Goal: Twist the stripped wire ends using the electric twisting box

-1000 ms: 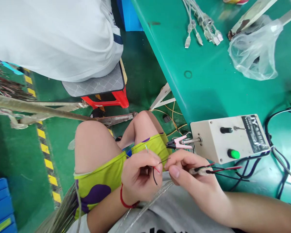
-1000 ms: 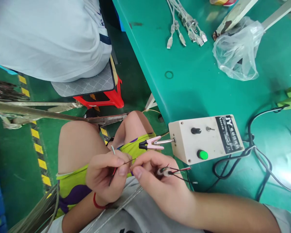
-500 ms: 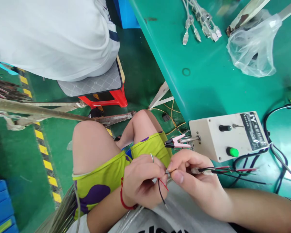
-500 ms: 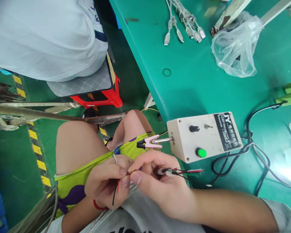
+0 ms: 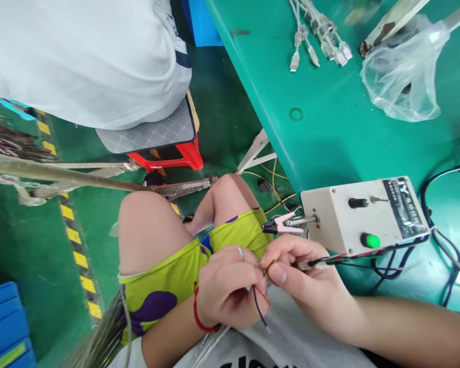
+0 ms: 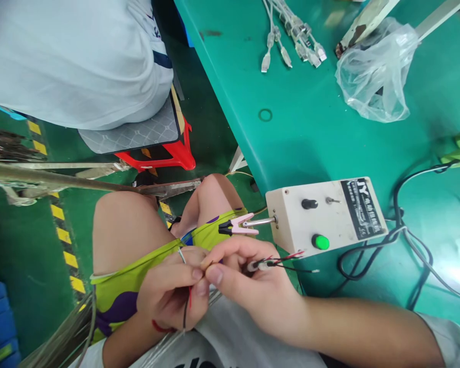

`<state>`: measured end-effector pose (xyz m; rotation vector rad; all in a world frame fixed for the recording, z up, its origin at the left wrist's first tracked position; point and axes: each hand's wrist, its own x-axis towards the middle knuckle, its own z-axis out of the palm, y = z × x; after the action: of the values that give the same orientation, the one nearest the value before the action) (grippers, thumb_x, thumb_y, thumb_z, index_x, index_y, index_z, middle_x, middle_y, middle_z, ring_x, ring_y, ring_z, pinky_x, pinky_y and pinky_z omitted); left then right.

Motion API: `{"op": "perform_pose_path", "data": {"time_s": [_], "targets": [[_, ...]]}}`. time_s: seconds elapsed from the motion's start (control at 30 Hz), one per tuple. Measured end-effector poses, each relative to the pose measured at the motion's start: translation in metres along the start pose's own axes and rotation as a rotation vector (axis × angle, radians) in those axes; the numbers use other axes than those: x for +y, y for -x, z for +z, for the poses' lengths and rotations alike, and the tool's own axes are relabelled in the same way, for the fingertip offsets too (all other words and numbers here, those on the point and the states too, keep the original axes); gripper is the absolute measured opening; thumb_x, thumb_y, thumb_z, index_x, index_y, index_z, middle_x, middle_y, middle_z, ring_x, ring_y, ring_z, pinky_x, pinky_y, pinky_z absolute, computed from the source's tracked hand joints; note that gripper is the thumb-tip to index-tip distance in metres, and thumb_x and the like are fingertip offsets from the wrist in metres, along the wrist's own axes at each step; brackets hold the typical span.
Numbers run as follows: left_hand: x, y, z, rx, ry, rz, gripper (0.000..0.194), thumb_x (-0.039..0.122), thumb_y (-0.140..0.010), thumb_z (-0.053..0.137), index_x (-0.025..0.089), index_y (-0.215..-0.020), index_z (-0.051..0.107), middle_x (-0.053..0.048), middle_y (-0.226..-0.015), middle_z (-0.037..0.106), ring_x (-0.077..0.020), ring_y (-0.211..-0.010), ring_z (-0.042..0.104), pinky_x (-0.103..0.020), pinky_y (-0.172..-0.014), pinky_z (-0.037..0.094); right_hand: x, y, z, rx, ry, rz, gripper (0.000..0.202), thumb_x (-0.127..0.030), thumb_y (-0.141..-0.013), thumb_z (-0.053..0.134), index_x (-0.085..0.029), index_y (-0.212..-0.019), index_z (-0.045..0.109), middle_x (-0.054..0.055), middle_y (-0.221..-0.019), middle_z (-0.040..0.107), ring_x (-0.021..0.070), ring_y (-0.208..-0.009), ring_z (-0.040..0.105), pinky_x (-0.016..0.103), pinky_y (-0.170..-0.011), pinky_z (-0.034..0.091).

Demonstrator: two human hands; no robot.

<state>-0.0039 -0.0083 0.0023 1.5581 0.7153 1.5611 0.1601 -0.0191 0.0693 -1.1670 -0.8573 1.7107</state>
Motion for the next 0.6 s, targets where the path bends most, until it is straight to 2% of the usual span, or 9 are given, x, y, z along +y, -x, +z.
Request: {"op": "perform_pose_path", "data": {"time_s": [0.07, 0.2, 0.47, 0.6], "targets": [[-0.001, 0.004, 0.001, -0.009, -0.048, 0.017, 0.011, 0.02, -0.112, 0.072, 0.029, -0.111, 0.066, 0.003, -0.073, 0.073, -0.016, -0.057, 0.072, -0.029, -0.056, 0.063, -0.001, 0.001, 0.001, 0.044, 0.077, -0.015, 0.015, -0.042, -0.104, 0.096, -0.028, -0.099, 0.094, -0.004, -0.062, 0.058, 0.0129, -0.057, 0.048, 0.025, -0.055, 0.042], [-0.005, 0.008, 0.005, 0.064, -0.115, 0.08, 0.013, 0.019, -0.109, 0.069, 0.031, -0.108, 0.064, 0.004, -0.067, 0.066, -0.0182, -0.052, 0.067, -0.031, -0.052, 0.058, -0.003, 0.002, 0.002, 0.13, 0.203, -0.081, 0.017, -0.04, -0.1, 0.1, -0.027, -0.093, 0.093, -0.003, -0.061, 0.062, 0.0125, -0.055, 0.053, 0.023, -0.053, 0.045], [-0.003, 0.004, 0.003, 0.0, -0.207, 0.098, 0.011, 0.018, -0.109, 0.065, 0.029, -0.105, 0.065, 0.003, -0.07, 0.069, -0.017, -0.053, 0.066, -0.03, -0.053, 0.059, -0.001, -0.001, 0.005, 0.102, 0.151, -0.107, 0.01, -0.034, -0.102, 0.098, -0.029, -0.097, 0.091, -0.007, -0.059, 0.06, 0.0113, -0.052, 0.05, 0.022, -0.052, 0.046], [-0.007, 0.013, 0.008, 0.071, -0.149, 0.115, 0.011, 0.019, -0.107, 0.069, 0.029, -0.11, 0.066, 0.001, -0.069, 0.071, -0.0199, -0.049, 0.067, -0.035, -0.047, 0.056, -0.003, -0.001, 0.006, 0.075, 0.094, -0.118, 0.006, -0.029, -0.103, 0.097, -0.029, -0.099, 0.092, -0.006, -0.06, 0.064, 0.0118, -0.052, 0.055, 0.022, -0.052, 0.049]]}}
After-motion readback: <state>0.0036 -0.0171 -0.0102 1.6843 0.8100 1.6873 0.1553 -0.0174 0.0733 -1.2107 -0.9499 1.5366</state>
